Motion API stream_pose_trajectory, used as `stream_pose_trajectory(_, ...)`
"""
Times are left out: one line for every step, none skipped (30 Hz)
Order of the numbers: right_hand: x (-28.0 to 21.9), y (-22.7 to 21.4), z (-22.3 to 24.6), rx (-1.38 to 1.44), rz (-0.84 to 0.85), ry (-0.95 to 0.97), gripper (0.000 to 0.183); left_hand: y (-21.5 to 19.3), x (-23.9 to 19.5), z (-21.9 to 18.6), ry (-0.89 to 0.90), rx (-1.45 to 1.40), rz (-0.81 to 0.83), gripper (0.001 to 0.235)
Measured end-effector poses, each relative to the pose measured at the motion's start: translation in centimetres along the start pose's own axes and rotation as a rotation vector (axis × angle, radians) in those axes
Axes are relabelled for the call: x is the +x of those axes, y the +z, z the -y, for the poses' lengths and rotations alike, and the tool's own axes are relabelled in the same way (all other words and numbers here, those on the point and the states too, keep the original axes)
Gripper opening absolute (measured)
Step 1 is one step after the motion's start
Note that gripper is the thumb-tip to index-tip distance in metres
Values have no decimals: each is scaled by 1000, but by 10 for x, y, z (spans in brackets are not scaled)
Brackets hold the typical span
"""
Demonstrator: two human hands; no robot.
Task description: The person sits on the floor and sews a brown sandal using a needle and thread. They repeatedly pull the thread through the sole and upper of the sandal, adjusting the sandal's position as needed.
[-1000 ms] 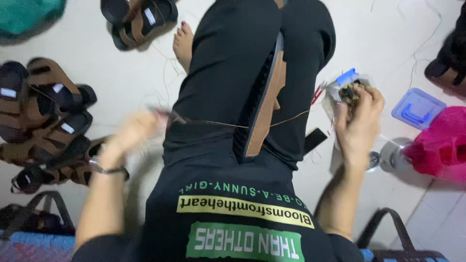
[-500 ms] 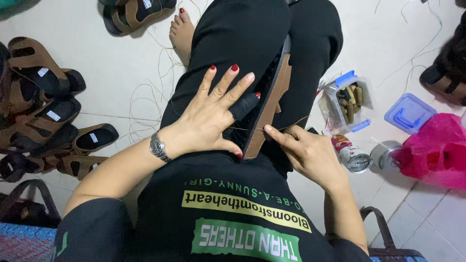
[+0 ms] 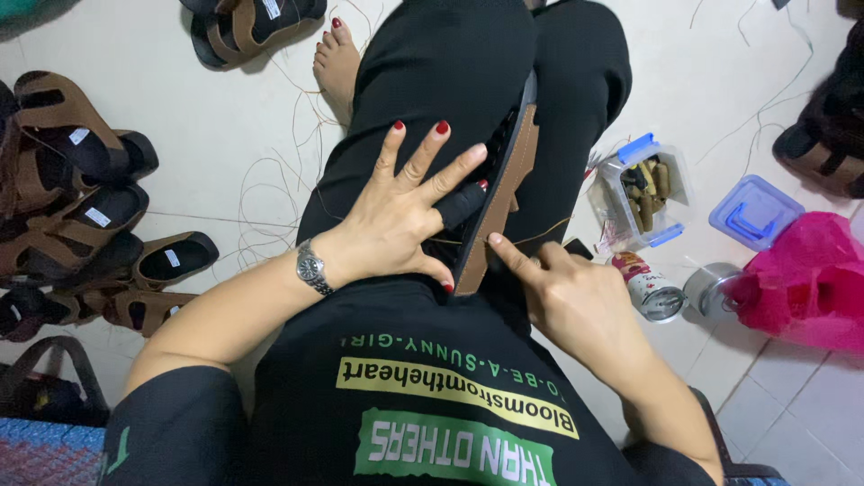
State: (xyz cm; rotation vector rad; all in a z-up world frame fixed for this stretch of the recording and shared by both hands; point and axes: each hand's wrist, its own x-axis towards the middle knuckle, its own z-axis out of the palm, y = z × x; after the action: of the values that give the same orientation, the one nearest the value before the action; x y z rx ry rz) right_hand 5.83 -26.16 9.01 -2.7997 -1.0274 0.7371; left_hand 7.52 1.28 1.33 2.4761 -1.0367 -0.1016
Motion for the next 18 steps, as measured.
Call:
stream_pose_trajectory(2, 2, -2, 19, -16, -33, 70, 3, 0, 1, 6, -10, -12, 103)
stream_pose_trajectory(4, 5, -3, 39, -31, -66, 71, 7, -1, 3, 12, -21, -23, 107)
stream_pose_trajectory(7, 7, -2, 41, -20, -72, 71, 8, -1, 4, 3, -29, -22, 107)
stream_pose_trajectory(11, 9, -1, 104, -18, -75, 71, 10, -2, 6, 10, -34, -18, 100)
stream_pose_trajectory(14, 11, 0, 166, -19, -75, 71, 11, -2, 7, 20, -37, -15, 94)
stream_pose_trajectory(18, 14, 3, 167, -10, -78, 71, 12, -2, 9, 14, -43, -14, 94)
stream_pose_trajectory(23, 18, 8, 173, -102, -76, 57, 13, -1, 12, 29, -56, -20, 89)
stream_pose_trajectory(26, 20, 13, 178, -193, -75, 45, 12, -1, 13, 45, -68, -25, 86)
stream_pose_trajectory(27, 15, 12, 174, -199, -75, 45, 13, -4, 12, 48, -62, -29, 86)
stream_pose_trajectory(26, 10, 12, 157, -166, -109, 43, 13, -6, 10, 35, -47, -24, 89)
stream_pose_trajectory(27, 4, 11, 136, -136, -145, 41, 12, -7, 10, 21, -28, -21, 92)
stream_pose_trajectory(22, 5, 10, 128, -146, -147, 41, 12, -14, 2, 24, -18, -29, 92)
stream_pose_trajectory(17, 8, 9, 98, -186, -139, 38, 13, -21, -6, -35, -69, -182, 73)
stream_pose_trajectory(13, 11, 8, 68, -225, -130, 35, 15, -28, -12, -91, -122, -336, 61)
stream_pose_trajectory(14, 11, 6, 74, -212, -131, 35, 13, -34, -13, -99, -132, -331, 61)
stream_pose_trajectory(14, 10, 5, 99, -212, -146, 39, 12, -41, -14, -179, -414, -316, 48)
stream_pose_trajectory(12, 11, 5, 127, -215, -165, 42, 9, -50, -19, -263, -689, -299, 40)
stream_pose_trajectory(4, 12, 9, 134, -206, -170, 42, -3, -52, -36, -275, -694, -296, 40)
